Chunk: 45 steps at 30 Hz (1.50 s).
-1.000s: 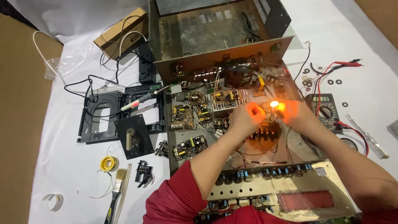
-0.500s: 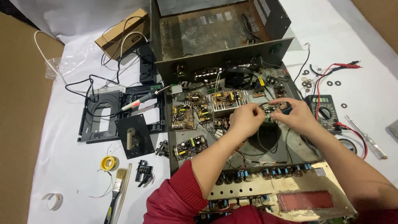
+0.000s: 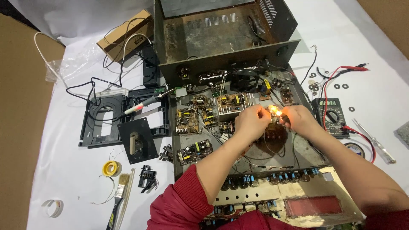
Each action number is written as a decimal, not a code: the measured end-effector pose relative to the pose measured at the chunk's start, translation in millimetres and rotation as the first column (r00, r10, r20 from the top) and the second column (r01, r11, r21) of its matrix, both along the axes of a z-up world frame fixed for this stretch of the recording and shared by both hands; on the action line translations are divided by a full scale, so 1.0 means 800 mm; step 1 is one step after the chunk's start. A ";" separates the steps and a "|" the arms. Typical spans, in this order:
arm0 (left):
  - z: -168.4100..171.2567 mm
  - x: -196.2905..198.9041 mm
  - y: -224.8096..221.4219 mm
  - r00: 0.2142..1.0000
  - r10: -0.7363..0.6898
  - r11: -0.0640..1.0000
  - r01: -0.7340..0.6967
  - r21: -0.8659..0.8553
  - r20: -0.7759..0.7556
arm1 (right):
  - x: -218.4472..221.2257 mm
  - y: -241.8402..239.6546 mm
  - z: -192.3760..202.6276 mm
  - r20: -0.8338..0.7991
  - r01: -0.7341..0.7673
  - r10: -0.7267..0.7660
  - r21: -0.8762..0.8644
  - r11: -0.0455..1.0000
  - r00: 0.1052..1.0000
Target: Testing and repairing internal components of an electronic device using a multimeter and other tools.
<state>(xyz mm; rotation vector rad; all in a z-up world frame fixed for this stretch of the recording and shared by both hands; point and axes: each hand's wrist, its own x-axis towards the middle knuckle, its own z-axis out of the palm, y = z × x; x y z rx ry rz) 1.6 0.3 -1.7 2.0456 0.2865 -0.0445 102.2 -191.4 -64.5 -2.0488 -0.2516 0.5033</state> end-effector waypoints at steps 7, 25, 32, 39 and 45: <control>-0.024 0.007 0.003 0.998 -0.057 0.998 0.058 0.038 -0.010 | -0.045 0.023 0.074 0.019 -0.035 0.035 -0.020 0.999 0.999; -0.004 -0.003 0.001 0.998 -0.057 0.998 0.058 0.039 -0.022 | -0.030 0.020 0.076 0.191 -0.066 0.049 0.083 0.994 0.980; -0.005 0.000 0.004 0.998 -0.066 0.997 0.066 0.026 -0.012 | -0.027 0.022 0.069 0.139 0.214 -0.265 0.304 0.929 0.954; 0.012 0.002 -0.001 0.986 -0.034 0.999 0.038 0.023 -0.166 | -0.047 0.026 0.157 0.078 0.312 -0.302 -0.180 0.933 0.950; 0.018 0.002 -0.011 0.985 -0.058 0.997 0.064 0.033 -0.165 | -0.017 0.020 0.072 0.174 0.031 0.015 -0.259 0.965 0.985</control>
